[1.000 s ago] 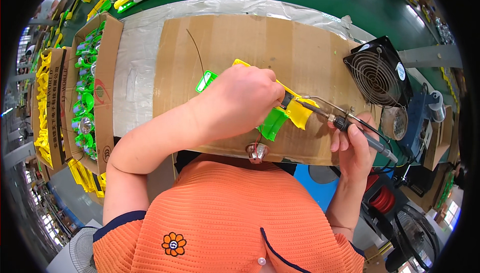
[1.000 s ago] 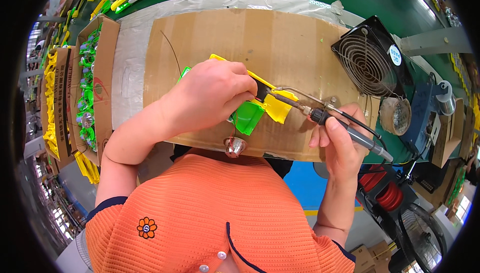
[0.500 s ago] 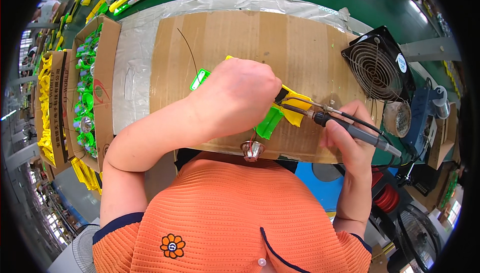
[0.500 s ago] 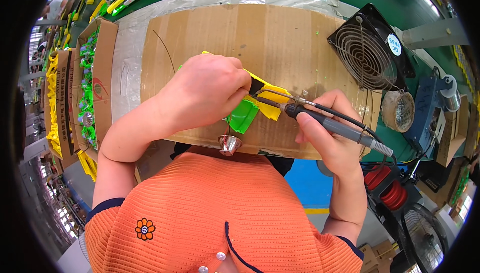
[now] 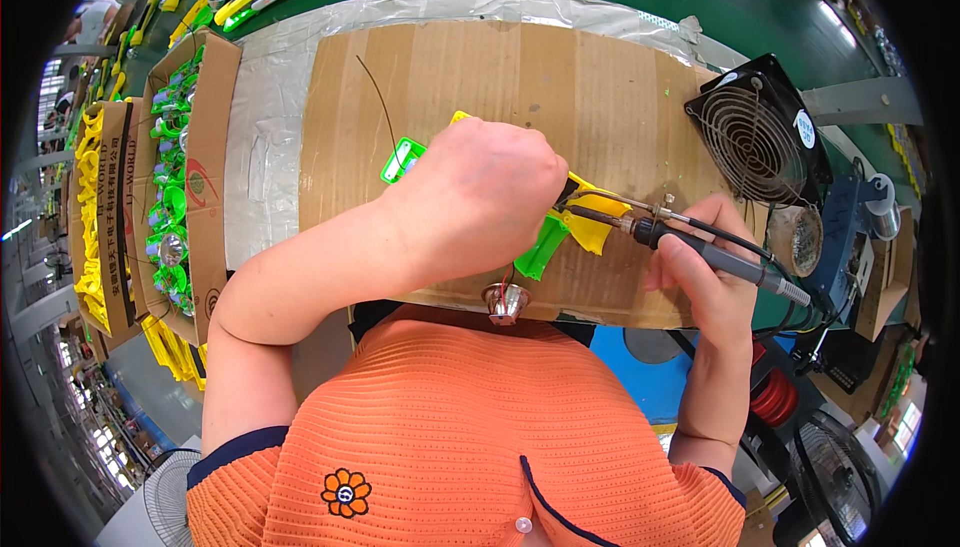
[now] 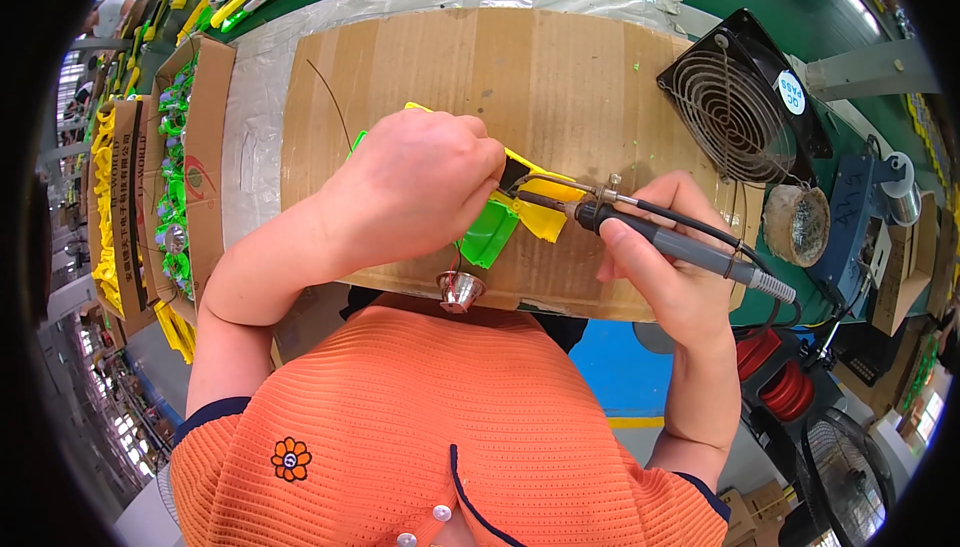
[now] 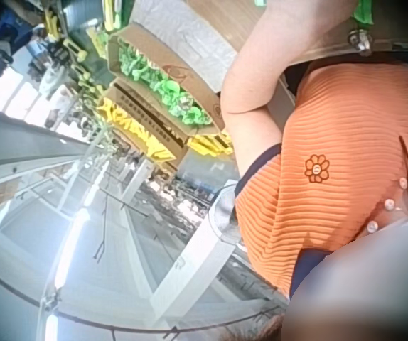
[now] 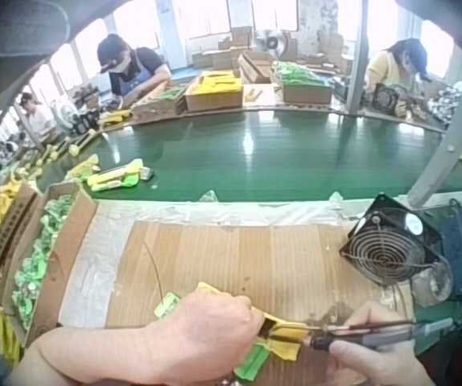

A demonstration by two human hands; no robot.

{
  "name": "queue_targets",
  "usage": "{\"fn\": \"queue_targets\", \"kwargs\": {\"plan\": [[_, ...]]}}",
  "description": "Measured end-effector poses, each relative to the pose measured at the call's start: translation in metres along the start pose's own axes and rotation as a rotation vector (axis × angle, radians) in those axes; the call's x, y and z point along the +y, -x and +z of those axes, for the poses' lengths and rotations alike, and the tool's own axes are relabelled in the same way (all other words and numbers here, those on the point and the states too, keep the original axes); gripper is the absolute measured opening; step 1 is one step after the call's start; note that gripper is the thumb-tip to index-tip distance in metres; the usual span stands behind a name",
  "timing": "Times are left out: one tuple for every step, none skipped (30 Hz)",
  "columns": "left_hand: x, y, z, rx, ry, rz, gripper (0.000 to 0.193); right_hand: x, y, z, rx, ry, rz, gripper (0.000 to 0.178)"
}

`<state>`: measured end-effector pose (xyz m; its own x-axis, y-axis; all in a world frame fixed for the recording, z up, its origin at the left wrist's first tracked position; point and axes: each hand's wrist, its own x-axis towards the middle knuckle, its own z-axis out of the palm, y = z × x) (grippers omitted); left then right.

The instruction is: The recorder is soldering electrical wires and components onto small circuit boards for LED light assemblies on a factory line.

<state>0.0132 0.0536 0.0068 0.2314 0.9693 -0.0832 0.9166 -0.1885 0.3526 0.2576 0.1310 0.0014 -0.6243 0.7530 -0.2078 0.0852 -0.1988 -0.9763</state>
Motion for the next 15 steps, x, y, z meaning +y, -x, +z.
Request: {"fn": "queue_targets", "kwargs": {"plan": [[0.0002,-0.0001,0.0001,0.009,0.004,0.004,0.015,-0.0007,-0.0004,-0.0004,-0.007,0.009,0.002,0.015],[0.0004,-0.0003,0.0000,0.009,0.005,0.005,0.015,-0.0012,-0.0009,-0.0006,-0.013,0.018,0.004,0.015],[0.0004,-0.0002,-0.0003,0.004,0.002,0.001,0.015,-0.0010,-0.0018,-0.0005,-0.014,0.017,0.004,0.015],[0.0004,-0.0002,-0.0006,-0.001,-0.002,-0.002,0.015,-0.0008,-0.0029,-0.0002,-0.019,0.024,0.012,0.015],[0.0005,-0.0001,-0.0006,-0.001,-0.002,-0.003,0.015,-0.0005,-0.0038,0.0001,-0.024,0.030,0.020,0.015],[0.0008,-0.0001,-0.0008,-0.004,-0.001,-0.007,0.015,-0.0005,-0.0045,0.0004,-0.024,0.031,0.020,0.015],[0.0011,-0.0002,-0.0010,-0.007,0.001,-0.011,0.015,-0.0005,-0.0052,0.0008,-0.024,0.027,0.024,0.015],[0.0013,-0.0004,-0.0013,-0.007,0.001,-0.011,0.015,-0.0004,-0.0057,0.0011,-0.025,0.024,0.027,0.015],[0.0017,-0.0006,-0.0015,-0.010,0.001,-0.014,0.014,-0.0004,-0.0060,0.0014,-0.025,0.024,0.028,0.015],[0.0018,-0.0008,-0.0016,-0.013,0.001,-0.017,0.014,-0.0005,-0.0062,0.0016,-0.026,0.018,0.023,0.015],[0.0016,-0.0009,-0.0012,-0.013,0.002,-0.017,0.014,-0.0005,-0.0064,0.0019,-0.028,0.012,0.018,0.015],[0.0014,-0.0009,-0.0008,-0.003,0.001,-0.014,0.014,-0.0011,-0.0065,0.0022,-0.028,0.012,0.018,0.015],[0.0013,-0.0008,-0.0003,0.006,0.000,-0.010,0.014,-0.0017,-0.0066,0.0025,-0.023,0.010,0.031,0.015],[0.0012,-0.0006,0.0003,0.006,0.000,-0.010,0.014,-0.0020,-0.0067,0.0027,-0.017,0.009,0.043,0.015],[0.0010,-0.0006,0.0010,0.029,-0.001,0.000,0.014,-0.0018,-0.0065,0.0027,-0.017,0.008,0.043,0.015]]}}
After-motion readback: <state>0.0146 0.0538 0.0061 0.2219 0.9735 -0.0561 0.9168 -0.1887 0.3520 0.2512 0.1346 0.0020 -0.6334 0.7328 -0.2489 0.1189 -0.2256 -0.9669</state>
